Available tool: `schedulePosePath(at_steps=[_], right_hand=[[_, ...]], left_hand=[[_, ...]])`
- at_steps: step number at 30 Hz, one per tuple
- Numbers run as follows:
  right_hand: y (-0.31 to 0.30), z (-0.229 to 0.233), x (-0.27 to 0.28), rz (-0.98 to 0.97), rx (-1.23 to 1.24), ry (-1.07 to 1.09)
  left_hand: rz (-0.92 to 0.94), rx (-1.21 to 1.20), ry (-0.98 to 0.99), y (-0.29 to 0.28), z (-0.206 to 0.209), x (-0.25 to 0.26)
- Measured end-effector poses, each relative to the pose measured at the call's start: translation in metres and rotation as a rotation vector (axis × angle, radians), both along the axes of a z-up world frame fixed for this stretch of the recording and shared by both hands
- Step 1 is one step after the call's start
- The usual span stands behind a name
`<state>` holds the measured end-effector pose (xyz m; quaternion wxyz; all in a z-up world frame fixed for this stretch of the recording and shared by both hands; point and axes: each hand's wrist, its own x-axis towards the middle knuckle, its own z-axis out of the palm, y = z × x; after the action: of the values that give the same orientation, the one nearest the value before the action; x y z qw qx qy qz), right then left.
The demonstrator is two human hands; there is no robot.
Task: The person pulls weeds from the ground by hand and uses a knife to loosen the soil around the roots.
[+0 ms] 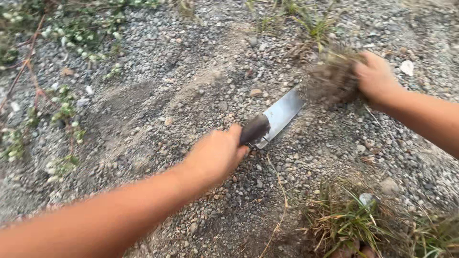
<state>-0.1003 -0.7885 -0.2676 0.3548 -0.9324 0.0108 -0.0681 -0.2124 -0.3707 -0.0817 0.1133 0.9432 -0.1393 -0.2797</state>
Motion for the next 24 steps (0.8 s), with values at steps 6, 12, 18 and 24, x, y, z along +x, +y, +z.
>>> schedulePosePath(at_steps=[6, 12, 18, 24], right_hand=[[-0.010, 0.034, -0.036, -0.252, 0.693, 0.381], [0.023, 0.045, -0.011, 0.107, 0.150, -0.016], [0.060, 0.038, -0.001, 0.093, -0.065, 0.044], [0.060, 0.068, 0.014, -0.213, 0.867, 0.272]], left_hand=[[0.095, 0.325, 0.386, 0.016, 0.163, 0.055], [0.032, 0.227, 0.409, -0.013, 0.135, 0.073], [0.189, -0.151, 0.218, -0.054, -0.011, -0.002], [0.208, -0.197, 0.088, -0.034, -0.051, -0.044]])
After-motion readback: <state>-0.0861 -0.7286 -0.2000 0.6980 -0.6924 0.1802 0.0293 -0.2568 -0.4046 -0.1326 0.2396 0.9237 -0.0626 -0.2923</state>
